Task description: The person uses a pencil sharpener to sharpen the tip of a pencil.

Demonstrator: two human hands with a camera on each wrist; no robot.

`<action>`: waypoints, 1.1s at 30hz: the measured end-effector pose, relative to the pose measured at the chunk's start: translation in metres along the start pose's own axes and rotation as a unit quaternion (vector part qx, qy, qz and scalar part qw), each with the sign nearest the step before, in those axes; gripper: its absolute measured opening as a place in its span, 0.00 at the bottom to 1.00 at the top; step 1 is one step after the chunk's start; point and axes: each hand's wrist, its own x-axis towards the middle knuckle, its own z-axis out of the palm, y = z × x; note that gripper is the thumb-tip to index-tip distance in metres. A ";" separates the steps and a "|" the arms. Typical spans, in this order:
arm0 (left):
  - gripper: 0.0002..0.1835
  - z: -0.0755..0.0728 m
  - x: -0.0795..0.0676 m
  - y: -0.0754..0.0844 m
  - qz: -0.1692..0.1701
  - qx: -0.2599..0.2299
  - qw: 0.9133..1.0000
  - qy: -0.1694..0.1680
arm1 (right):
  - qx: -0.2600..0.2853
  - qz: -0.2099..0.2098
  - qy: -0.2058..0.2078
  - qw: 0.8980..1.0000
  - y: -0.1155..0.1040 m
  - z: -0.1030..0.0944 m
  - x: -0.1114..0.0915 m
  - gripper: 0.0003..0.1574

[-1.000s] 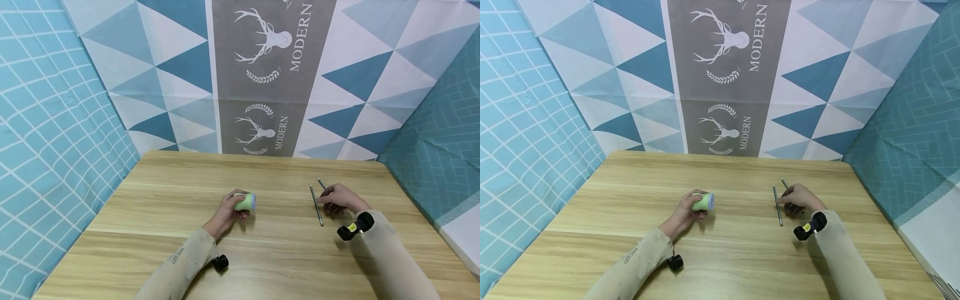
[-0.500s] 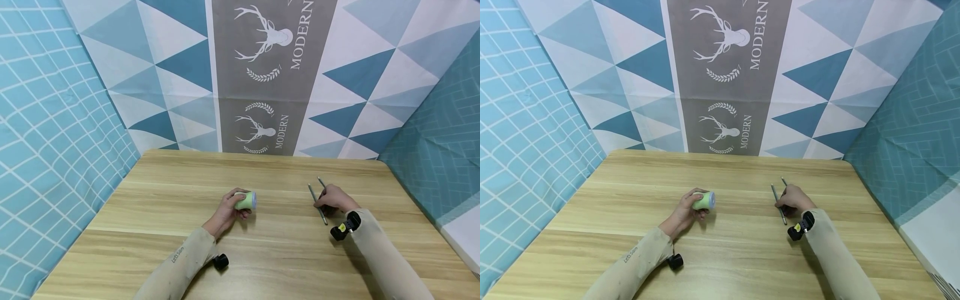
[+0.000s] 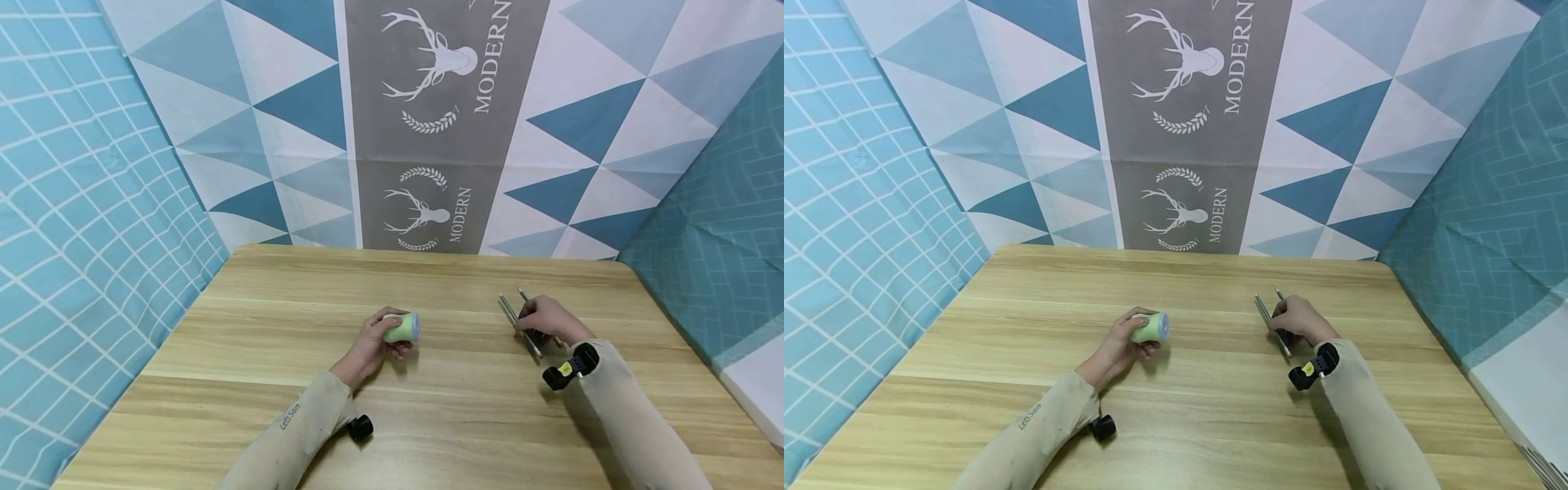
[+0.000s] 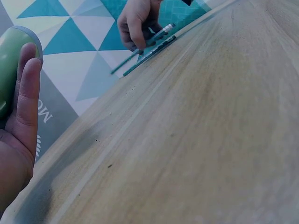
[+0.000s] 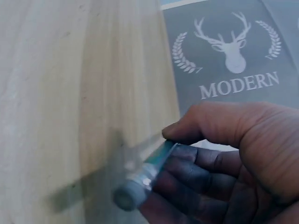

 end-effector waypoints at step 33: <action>0.11 -0.002 0.001 -0.002 0.003 -0.001 1.000 -0.020 | 0.006 -0.305 -0.066 0.950 -0.055 0.035 -0.014 0.08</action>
